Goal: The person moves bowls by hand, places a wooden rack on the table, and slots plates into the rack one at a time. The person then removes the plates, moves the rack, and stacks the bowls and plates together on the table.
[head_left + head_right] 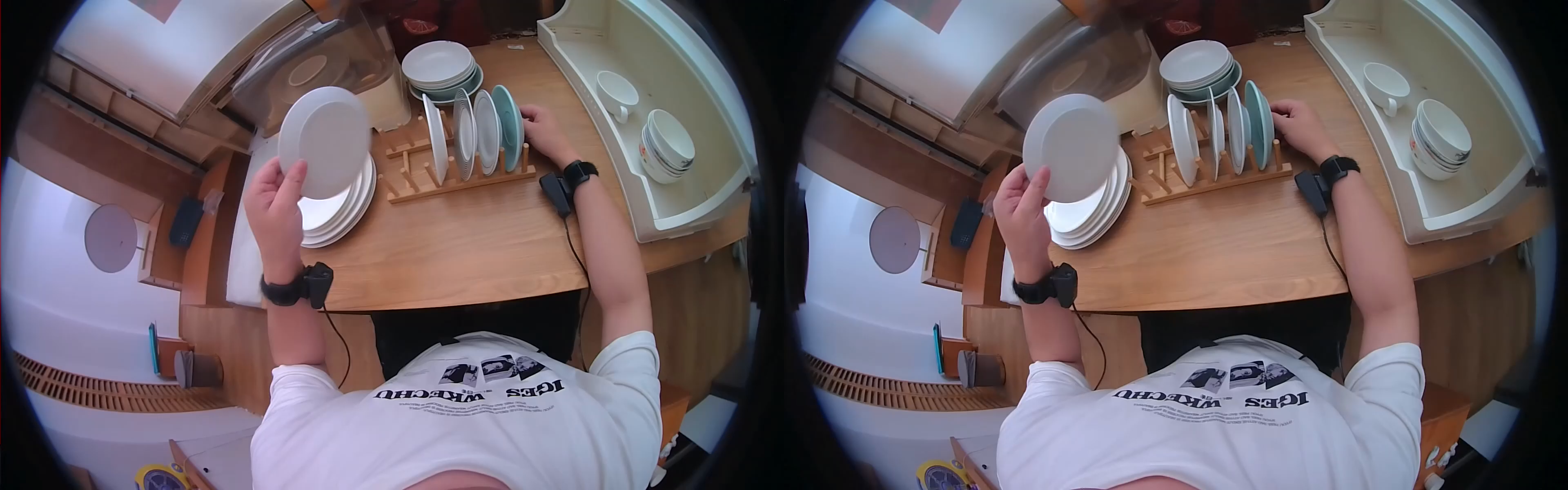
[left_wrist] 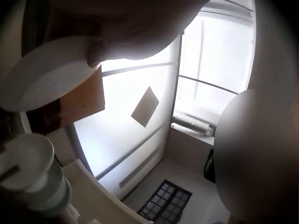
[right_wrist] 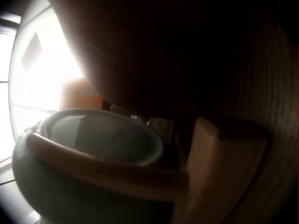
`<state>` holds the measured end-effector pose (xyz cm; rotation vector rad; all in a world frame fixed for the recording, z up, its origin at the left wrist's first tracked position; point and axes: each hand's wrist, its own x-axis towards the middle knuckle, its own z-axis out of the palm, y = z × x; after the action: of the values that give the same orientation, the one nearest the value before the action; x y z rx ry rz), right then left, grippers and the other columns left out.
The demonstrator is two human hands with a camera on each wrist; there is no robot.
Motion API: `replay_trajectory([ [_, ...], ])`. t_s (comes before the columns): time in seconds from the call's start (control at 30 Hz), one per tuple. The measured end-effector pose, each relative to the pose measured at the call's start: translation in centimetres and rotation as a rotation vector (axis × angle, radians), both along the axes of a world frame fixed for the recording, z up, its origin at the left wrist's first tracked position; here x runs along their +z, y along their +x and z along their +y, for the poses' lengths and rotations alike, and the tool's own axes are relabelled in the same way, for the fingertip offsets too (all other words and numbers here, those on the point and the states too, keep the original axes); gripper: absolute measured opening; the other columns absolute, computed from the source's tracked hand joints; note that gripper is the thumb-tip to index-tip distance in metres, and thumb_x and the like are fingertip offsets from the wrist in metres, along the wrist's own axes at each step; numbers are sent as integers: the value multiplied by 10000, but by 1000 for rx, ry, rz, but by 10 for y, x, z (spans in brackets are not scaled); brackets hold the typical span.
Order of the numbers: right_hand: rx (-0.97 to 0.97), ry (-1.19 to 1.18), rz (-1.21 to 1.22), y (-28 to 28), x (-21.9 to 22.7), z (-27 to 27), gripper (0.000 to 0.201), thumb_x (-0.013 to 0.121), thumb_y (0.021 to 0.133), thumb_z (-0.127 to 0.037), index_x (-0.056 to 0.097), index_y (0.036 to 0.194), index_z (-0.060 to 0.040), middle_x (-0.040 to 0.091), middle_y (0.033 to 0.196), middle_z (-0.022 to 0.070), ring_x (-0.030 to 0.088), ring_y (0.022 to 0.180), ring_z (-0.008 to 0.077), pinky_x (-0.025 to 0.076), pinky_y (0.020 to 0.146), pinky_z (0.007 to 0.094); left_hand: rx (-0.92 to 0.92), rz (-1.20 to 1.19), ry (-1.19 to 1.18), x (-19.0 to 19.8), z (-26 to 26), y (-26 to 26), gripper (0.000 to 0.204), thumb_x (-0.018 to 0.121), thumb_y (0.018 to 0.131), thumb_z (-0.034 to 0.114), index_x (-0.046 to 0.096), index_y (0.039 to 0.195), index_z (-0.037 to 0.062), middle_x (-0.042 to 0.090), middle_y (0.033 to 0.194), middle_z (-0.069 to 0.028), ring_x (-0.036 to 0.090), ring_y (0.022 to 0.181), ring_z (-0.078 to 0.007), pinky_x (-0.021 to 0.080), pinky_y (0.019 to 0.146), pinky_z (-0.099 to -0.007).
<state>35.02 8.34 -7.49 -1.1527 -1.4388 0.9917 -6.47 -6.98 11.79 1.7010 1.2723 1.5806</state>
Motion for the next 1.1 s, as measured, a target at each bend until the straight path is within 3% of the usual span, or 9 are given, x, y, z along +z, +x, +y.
replay_trajectory([
  [0.07, -2, 22, -16, 0, 2, 0, 258, 653, 1022, -250, 753, 1157, -53, 710, 864, -11, 628, 718, 66, 515, 613, 235, 139, 325, 127, -11, 4, -31, 214, 675, 1020, 122, 701, 1096, -75, 750, 927, -34, 659, 778, -58, 501, 663, -221],
  [0.1, -3, 19, -29, 0, 4, -2, 258, 652, 1023, -249, 753, 1155, -51, 710, 862, -12, 627, 716, 65, 515, 611, 235, 223, 499, 161, -20, 5, -43, 191, 691, 978, 80, 688, 1136, -26, 705, 774, -87, 688, 717, -133, 515, 639, -329],
  [0.2, -5, 16, -59, -1, 13, -10, 258, 649, 1024, -247, 753, 1149, -46, 708, 855, -12, 624, 709, 63, 511, 606, 234, 348, 970, 380, -36, 0, -52, 160, 684, 962, 52, 696, 1110, -7, 693, 776, -148, 683, 671, -266, 512, 611, -370],
  [0.23, -3, 16, -60, -2, 14, -11, 258, 648, 1025, -245, 753, 1148, -44, 707, 853, -12, 624, 707, 63, 510, 604, 234, 318, 1016, 413, -44, 2, -59, 133, 682, 941, 31, 694, 1071, 5, 703, 813, -178, 666, 687, -361, 525, 604, -407],
  [0.33, 4, 28, -45, -3, 14, -9, 257, 646, 1026, -240, 753, 1144, -39, 708, 852, -11, 624, 704, 63, 506, 604, 234, 285, 1142, 498, -62, 4, -72, 135, 694, 917, 21, 689, 1051, 12, 714, 827, -169, 692, 713, -348, 546, 620, -418],
  [0.77, 7, 12, -20, -2, 14, -11, 276, 645, 1026, -236, 748, 1153, -13, 716, 866, 8, 628, 714, 80, 515, 636, 246, 217, 1240, 438, -86, 7, -86, 155, 623, 890, -9, 670, 1037, 13, 747, 1030, -144, 735, 1001, -319, 600, 829, -407],
  [1.1, -4, 17, -1, -5, 19, -15, 283, 650, 1020, -228, 748, 1163, -5, 720, 878, 5, 624, 724, 75, 514, 644, 247, 136, 1256, 363, -92, 6, -94, 180, 650, 928, 12, 668, 1105, -13, 730, 1148, -200, 704, 1113, -356, 589, 919, -430],
])
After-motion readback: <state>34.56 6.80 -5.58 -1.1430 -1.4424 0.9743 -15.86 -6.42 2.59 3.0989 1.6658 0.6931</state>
